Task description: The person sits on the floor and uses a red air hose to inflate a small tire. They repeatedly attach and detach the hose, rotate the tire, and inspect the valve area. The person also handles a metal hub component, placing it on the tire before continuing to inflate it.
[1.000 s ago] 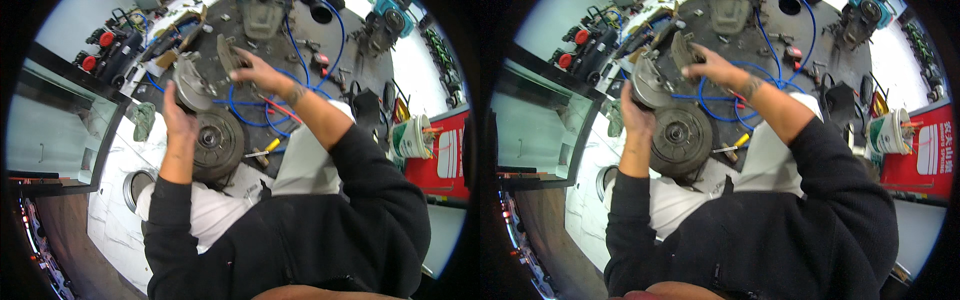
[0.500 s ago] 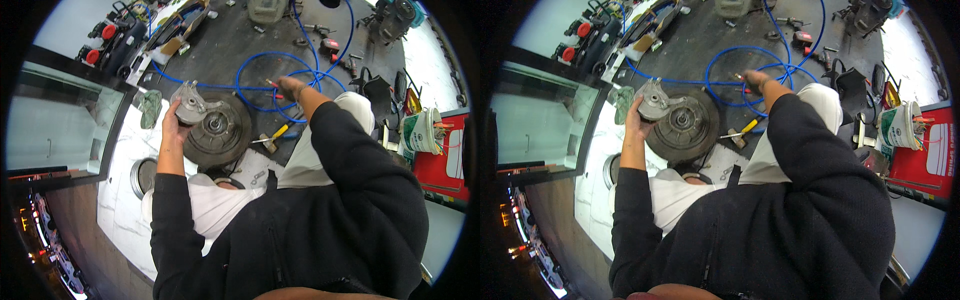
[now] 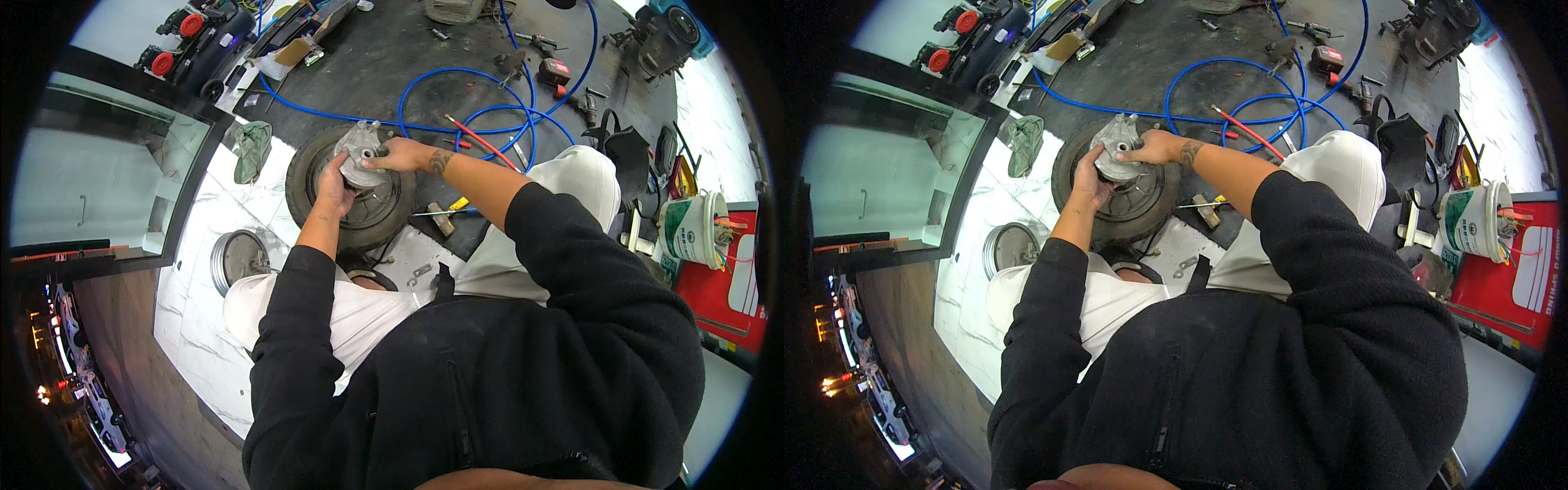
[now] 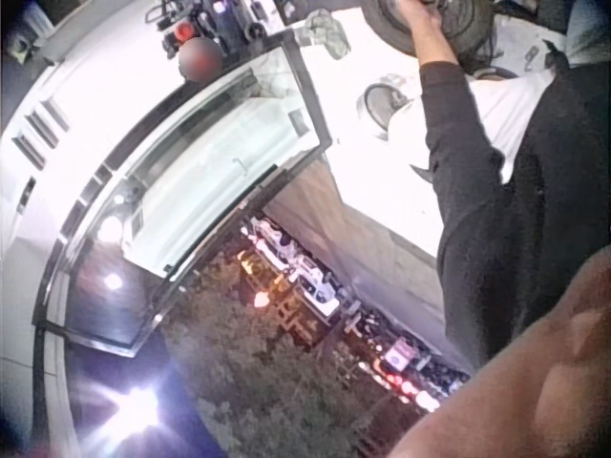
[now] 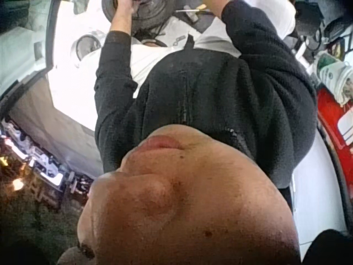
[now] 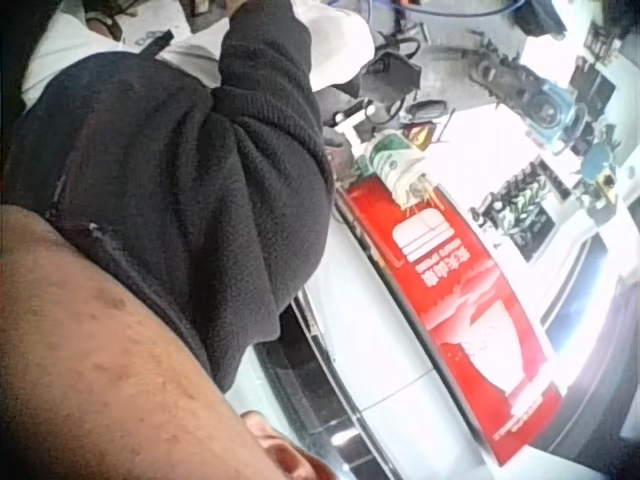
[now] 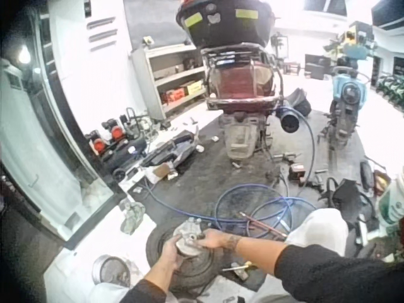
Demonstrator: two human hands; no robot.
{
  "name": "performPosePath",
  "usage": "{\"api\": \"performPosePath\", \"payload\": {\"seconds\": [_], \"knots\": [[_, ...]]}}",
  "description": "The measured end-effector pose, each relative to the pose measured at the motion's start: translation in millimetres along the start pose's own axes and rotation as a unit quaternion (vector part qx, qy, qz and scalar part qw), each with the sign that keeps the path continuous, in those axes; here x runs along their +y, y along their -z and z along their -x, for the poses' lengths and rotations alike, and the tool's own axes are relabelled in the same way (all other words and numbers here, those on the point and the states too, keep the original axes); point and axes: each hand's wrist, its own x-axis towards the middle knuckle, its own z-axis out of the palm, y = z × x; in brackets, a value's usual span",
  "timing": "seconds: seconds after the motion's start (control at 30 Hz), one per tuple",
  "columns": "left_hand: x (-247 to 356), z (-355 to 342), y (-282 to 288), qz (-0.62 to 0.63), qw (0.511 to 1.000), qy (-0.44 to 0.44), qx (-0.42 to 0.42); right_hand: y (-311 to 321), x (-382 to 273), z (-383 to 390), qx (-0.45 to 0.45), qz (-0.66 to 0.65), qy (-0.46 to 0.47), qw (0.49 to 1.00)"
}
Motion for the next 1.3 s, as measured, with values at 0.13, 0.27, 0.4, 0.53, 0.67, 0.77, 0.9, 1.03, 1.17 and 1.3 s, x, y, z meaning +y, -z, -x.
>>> {"api": "performPosePath", "payload": {"seconds": [0.13, 0.27, 0.4, 0.53, 0.67, 0.77, 0.9, 1.03, 1.17, 1.3], "knots": [[34.4, 13.0, 2.9, -0.360, 0.922, -0.021, 0.139, -11.9, 1.0, -0.8, 0.005, 0.003, -0.052, 0.999], [113.3, 67.7, 16.2, -0.588, 0.743, -0.289, 0.139, -31.4, 14.4, -11.1, 0.045, 0.050, -0.071, 0.995], [165.2, 137.4, 43.5, -0.401, 0.840, -0.359, 0.065, -56.3, 21.8, -26.8, 0.086, 0.082, -0.034, 0.992], [174.0, 160.7, 68.1, -0.454, 0.830, -0.285, 0.156, -60.4, 27.6, -32.2, 0.064, 0.074, -0.018, 0.995], [173.7, 159.7, 80.3, -0.526, 0.798, -0.253, 0.153, -54.4, 31.7, -28.9, 0.048, 0.147, 0.020, 0.988], [176.8, 155.7, 80.4, -0.525, 0.804, -0.255, 0.116, -47.9, 31.0, -31.1, 0.061, 0.214, 0.085, 0.971], [182.2, 149.1, 77.6, -0.527, 0.798, -0.277, 0.088, -45.1, 24.3, -36.8, 0.037, 0.203, 0.041, 0.978], [186.0, 142.8, 77.2, -0.530, 0.795, -0.284, 0.075, -60.9, 11.3, -35.4, 0.046, 0.109, -0.072, 0.990], [187.0, 141.3, 75.1, -0.533, 0.787, -0.305, 0.058, -92.0, -0.1, -25.6, 0.041, -0.050, -0.187, 0.980], [185.8, 144.3, 69.8, -0.532, 0.797, -0.282, 0.053, -102.1, -1.6, -19.9, 0.122, 0.082, -0.168, 0.975]]}}
